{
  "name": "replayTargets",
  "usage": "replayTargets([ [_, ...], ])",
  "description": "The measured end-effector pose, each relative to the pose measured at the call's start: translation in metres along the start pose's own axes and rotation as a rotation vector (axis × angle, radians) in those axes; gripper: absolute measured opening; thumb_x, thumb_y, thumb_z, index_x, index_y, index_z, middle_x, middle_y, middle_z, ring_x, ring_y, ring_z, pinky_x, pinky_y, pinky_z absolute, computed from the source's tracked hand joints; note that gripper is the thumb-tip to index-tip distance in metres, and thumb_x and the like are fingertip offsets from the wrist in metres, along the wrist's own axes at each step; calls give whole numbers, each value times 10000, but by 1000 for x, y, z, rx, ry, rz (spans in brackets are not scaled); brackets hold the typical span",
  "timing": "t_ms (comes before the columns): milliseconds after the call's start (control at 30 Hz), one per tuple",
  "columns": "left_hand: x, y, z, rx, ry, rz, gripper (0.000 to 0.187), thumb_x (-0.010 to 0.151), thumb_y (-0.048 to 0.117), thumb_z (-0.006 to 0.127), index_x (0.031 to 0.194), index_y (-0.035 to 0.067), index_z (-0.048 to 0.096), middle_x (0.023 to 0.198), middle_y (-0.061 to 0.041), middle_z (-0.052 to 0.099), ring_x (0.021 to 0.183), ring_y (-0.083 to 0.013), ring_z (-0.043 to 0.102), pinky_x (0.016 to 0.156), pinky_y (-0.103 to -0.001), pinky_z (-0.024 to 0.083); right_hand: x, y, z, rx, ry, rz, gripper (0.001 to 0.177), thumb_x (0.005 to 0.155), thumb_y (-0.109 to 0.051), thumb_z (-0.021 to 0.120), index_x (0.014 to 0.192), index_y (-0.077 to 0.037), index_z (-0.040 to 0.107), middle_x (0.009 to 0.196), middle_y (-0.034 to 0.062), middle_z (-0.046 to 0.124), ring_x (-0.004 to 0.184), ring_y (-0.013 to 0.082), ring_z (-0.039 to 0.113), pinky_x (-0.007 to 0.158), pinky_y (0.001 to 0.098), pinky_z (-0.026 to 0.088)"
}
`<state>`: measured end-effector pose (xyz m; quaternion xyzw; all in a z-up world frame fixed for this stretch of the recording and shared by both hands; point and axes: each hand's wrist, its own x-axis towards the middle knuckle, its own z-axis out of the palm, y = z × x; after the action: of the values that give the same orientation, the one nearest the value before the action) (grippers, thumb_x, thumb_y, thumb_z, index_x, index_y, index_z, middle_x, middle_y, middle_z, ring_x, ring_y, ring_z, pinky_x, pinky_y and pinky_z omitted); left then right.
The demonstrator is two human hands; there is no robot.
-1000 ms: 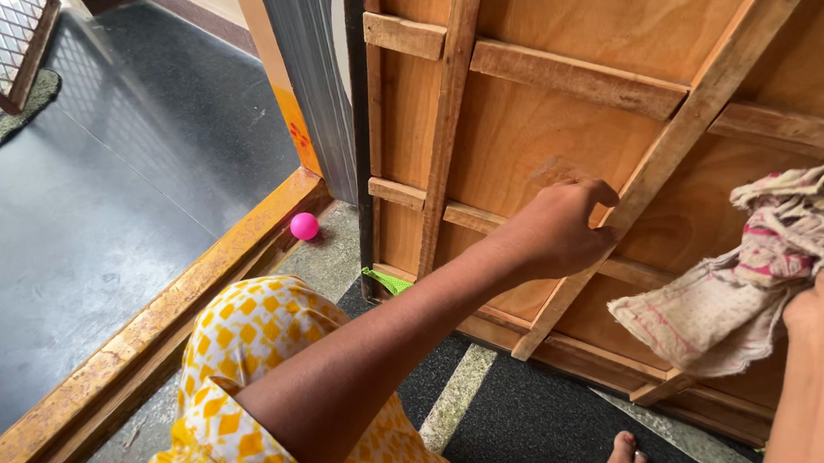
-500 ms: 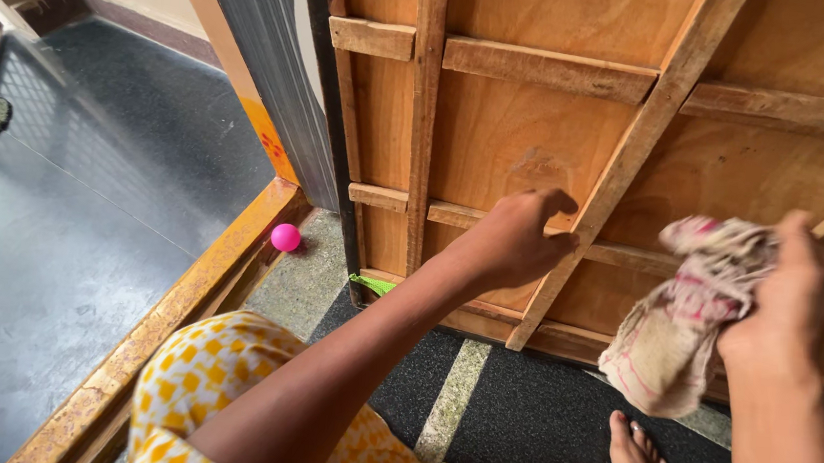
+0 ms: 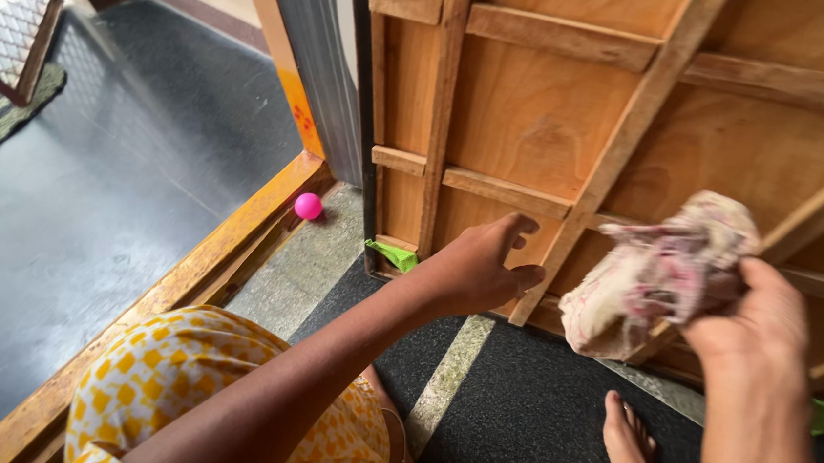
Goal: The person sits on the floor and wipes the back of a wooden furniture piece with a cloth. They systematically clean the wooden panels and frame, moving the cloth across the surface to remove dust.
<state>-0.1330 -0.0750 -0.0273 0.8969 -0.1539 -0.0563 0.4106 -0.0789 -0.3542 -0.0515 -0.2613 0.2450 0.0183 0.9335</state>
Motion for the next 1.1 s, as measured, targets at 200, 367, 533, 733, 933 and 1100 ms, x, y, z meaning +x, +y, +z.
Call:
replayTargets([
  [200,19,56,7,-358,-192,7,774,854,304,766,1442,-21,381,1301,-253,631,1159,-330,671,980,-417,569,-72,4,59,-333,-170,29,371,1021,-127,461,1368,-111,589,1242,80,743,1122,215,689,974,508,494],
  [367,48,65,-7,-354,-62,29,424,793,92,743,1198,-24,695,1051,-196,792,856,-253,787,732,-366,670,-121,-45,81,-318,-125,-146,269,937,37,553,1170,-81,618,1060,28,727,994,164,738,1002,450,529],
  [533,61,45,-50,-366,472,40,283,854,88,745,1123,11,698,1025,-146,766,839,-200,768,702,-312,630,-153,-124,86,-463,-240,-397,201,980,25,567,1097,-107,665,1073,17,731,1020,109,697,1071,327,485],
  [733,72,22,-65,-755,698,-45,280,982,154,619,1208,-11,618,1132,-251,726,927,-261,725,768,-419,580,-158,-169,90,-552,-247,-537,280,1037,-7,413,1173,-108,636,1178,36,695,1128,149,712,1037,425,499],
  [933,69,50,-44,-1449,234,-131,358,1029,209,382,1177,-43,588,1116,-208,692,993,-312,700,860,-483,605,-104,-142,82,-2039,-254,-707,872,825,-256,801,1597,-206,398,1644,131,356,1439,345,407,1108,557,402],
  [1100,71,92,-7,-1482,4,-57,337,1095,279,383,1180,9,565,1140,-146,674,1008,-250,679,940,-471,576,-66,-57,61,-1943,-863,-393,985,887,-320,822,1623,-110,203,1655,185,250,1473,319,309,1194,510,264],
])
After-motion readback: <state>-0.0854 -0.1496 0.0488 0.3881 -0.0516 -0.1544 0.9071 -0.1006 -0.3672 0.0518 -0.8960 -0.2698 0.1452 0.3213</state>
